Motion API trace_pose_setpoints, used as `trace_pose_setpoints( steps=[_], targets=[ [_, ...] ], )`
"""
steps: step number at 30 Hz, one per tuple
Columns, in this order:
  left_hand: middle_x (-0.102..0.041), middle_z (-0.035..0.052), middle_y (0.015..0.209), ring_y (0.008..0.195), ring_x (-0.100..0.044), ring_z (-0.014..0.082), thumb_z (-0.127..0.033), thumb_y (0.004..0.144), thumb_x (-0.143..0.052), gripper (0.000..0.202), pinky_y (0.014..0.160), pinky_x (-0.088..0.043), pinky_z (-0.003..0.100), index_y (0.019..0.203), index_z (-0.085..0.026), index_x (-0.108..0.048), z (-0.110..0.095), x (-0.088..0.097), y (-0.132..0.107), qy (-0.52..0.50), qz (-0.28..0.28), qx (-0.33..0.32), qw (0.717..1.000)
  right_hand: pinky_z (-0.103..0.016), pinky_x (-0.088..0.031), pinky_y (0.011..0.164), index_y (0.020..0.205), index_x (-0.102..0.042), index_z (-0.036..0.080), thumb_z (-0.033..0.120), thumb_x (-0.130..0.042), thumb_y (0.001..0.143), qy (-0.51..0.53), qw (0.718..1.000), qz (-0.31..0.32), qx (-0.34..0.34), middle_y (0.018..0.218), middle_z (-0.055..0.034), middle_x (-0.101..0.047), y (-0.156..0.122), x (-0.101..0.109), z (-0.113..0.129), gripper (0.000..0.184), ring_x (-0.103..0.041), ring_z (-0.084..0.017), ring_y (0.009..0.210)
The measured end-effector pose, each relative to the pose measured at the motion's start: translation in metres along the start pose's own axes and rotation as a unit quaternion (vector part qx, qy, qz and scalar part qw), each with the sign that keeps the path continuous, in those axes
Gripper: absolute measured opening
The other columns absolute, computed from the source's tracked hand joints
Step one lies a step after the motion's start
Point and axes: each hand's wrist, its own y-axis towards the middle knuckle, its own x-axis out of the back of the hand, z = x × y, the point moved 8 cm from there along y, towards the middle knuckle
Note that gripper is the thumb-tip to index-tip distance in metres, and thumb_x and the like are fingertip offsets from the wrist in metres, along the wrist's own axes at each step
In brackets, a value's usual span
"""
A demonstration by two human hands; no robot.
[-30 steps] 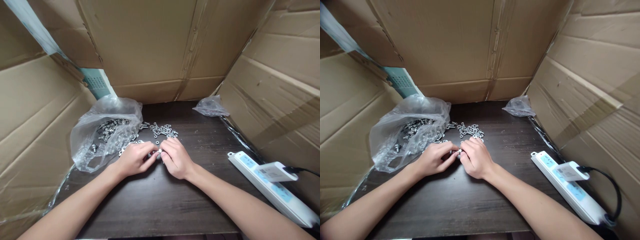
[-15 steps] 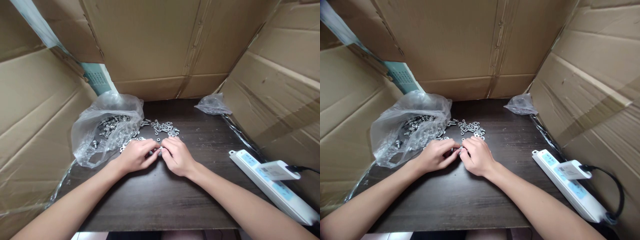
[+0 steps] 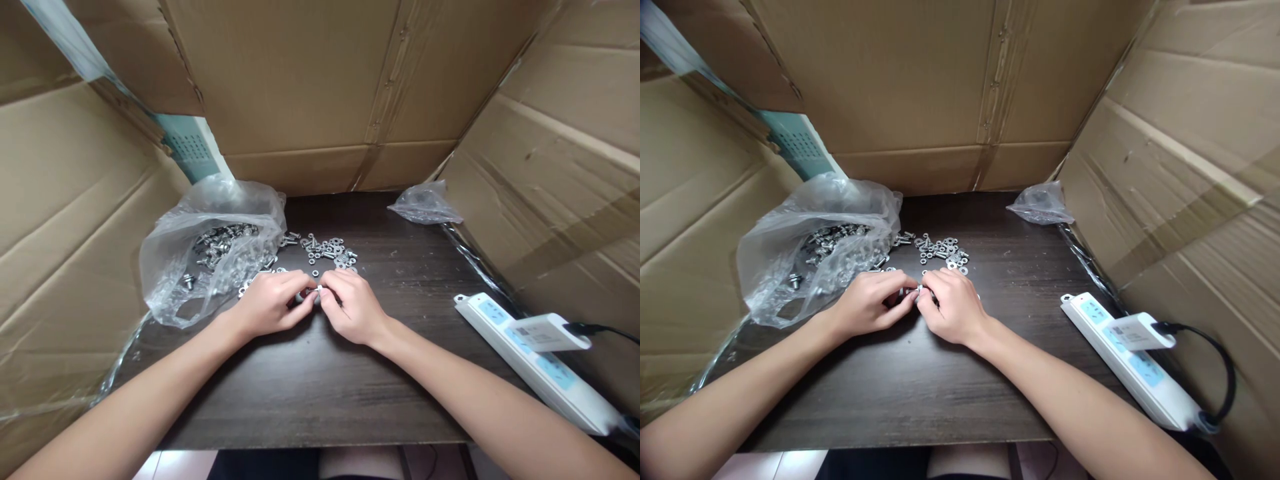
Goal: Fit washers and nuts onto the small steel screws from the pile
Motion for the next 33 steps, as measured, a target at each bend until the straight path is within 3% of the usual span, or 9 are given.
trace_pose_setpoints(
  steps=[15, 33],
  targets=[
    [-0.066, -0.0001, 0.073, 0.059, -0.058, 0.0112, -0.024, 0.1, -0.05, 0.016, 0.056, -0.041, 0.024, 0.095, -0.017, -0.064, -0.0006, 0.0002, 0.0006, 0.031, 0.003, -0.009, 0.999, -0.032, -0.037, 0.068, 0.074, -0.043, 0.022, 0.022, -0.042, 0.093, -0.001, 1.0, -0.018, 0.004, 0.067, -0.0007, -0.053, 0.0004, 0.0013, 0.0011, 0.019, -0.048, -0.018, 0.065],
    [-0.064, 0.0006, 0.072, 0.059, -0.057, 0.0124, -0.025, 0.099, -0.048, 0.019, 0.054, -0.04, 0.025, 0.094, -0.017, -0.064, 0.0011, -0.0007, -0.0004, 0.038, 0.023, -0.015, 0.999, -0.033, -0.04, 0.071, 0.074, -0.053, 0.021, 0.02, -0.049, 0.089, -0.017, 0.999, -0.029, 0.035, 0.068, -0.0019, -0.06, -0.0005, 0.0009, 0.0032, 0.016, -0.051, -0.018, 0.067]
  ],
)
